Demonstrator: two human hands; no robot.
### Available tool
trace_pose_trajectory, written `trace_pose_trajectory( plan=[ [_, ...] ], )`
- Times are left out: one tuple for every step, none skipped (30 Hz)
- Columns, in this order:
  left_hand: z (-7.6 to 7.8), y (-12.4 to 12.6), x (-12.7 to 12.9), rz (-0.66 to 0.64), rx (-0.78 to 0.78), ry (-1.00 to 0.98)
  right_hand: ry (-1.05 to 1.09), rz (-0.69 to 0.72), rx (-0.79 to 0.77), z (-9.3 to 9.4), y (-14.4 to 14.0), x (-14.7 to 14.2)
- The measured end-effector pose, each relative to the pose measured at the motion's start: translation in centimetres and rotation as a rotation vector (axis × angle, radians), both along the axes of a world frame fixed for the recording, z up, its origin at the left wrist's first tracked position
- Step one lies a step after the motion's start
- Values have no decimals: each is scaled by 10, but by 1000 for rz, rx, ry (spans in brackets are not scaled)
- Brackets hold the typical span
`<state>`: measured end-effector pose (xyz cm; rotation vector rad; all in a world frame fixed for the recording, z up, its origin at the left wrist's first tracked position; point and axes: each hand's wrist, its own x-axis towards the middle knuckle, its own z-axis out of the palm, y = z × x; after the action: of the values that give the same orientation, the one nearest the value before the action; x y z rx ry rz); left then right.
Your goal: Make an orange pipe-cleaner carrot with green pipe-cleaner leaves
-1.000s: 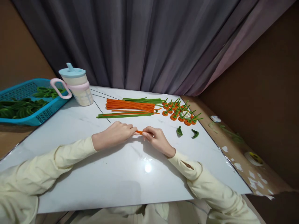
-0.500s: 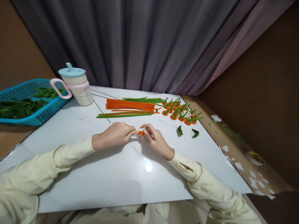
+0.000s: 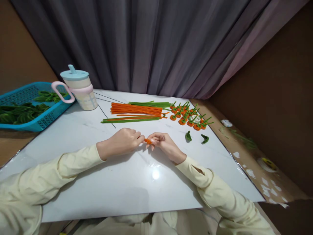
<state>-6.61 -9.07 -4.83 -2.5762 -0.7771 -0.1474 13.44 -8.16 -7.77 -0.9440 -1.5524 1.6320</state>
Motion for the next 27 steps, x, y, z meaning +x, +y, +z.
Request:
trace_pose_trajectory(
  plan=[
    [0, 1, -1, 6, -5, -13, 8, 1, 5, -1, 0, 0],
    [0, 2, -1, 21, -22, -32, 16, 5, 13, -2, 0, -1],
    [0, 2, -2, 40, -49, -53, 20, 12, 21, -3, 0, -1],
    [0, 3, -2, 63, -85, -74, 18, 17, 34, -4, 0, -2],
    [1, 4, -2, 90, -125, -92, 7, 18, 53, -5, -1, -2],
    [1, 4, -2, 118, -166, -106, -10, 10, 77, -5, -1, -3],
    [2, 4, -2, 148, -208, -116, -31, -3, 103, -6, -1, -3],
    [3, 5, -1, 178, -247, -125, -53, -15, 128, -6, -1, -3],
    [3, 5, -1, 207, -281, -135, -72, -25, 151, -6, -2, -3],
    [4, 5, -1, 232, -307, -144, -84, -29, 169, -5, -2, -4],
    [5, 5, 0, 252, -329, -155, -89, -26, 179, -5, -2, -3],
    [6, 5, 0, 268, -345, -167, -86, -20, 181, -5, -2, -3],
    [7, 5, 0, 280, -356, -179, -78, -12, 178, -4, -2, -3],
    [9, 6, 0, 287, -367, -189, -70, -2, 176, -4, -2, -3],
    [10, 6, 0, 292, -378, -198, -67, 6, 182, -4, -3, -2],
    [11, 6, 0, 295, -392, -205, -79, 8, 209, -4, -3, -2],
    [11, 6, 0, 295, -407, -211, -111, 1, 260, -5, -4, -2],
    [12, 6, 0, 292, -422, -217, -162, -16, 332, -5, -5, -3],
    [12, 6, 0, 288, -438, -223, -224, -38, 415, -6, -5, -3],
    [13, 5, 0, 284, -452, -232, -288, -60, 503, -7, -6, -3],
    [13, 5, 0, 281, -467, -243, -348, -79, 592, -9, -7, -3],
    [13, 4, 1, 281, -485, -254, -397, -92, 678, -10, -8, -3],
    [14, 4, 1, 282, -508, -265, -435, -98, 758, -12, -8, -2],
    [14, 4, 2, 284, -534, -277, -462, -105, 828, -14, -8, -2],
    [14, 3, 2, 284, -563, -288, -480, -111, 884, -16, -8, -2],
    [15, 3, 3, 282, -589, -298, -491, -114, 922, -18, -7, -1],
    [15, 3, 3, 281, -611, -308, -497, -113, 943, -19, -7, -1]
  ],
)
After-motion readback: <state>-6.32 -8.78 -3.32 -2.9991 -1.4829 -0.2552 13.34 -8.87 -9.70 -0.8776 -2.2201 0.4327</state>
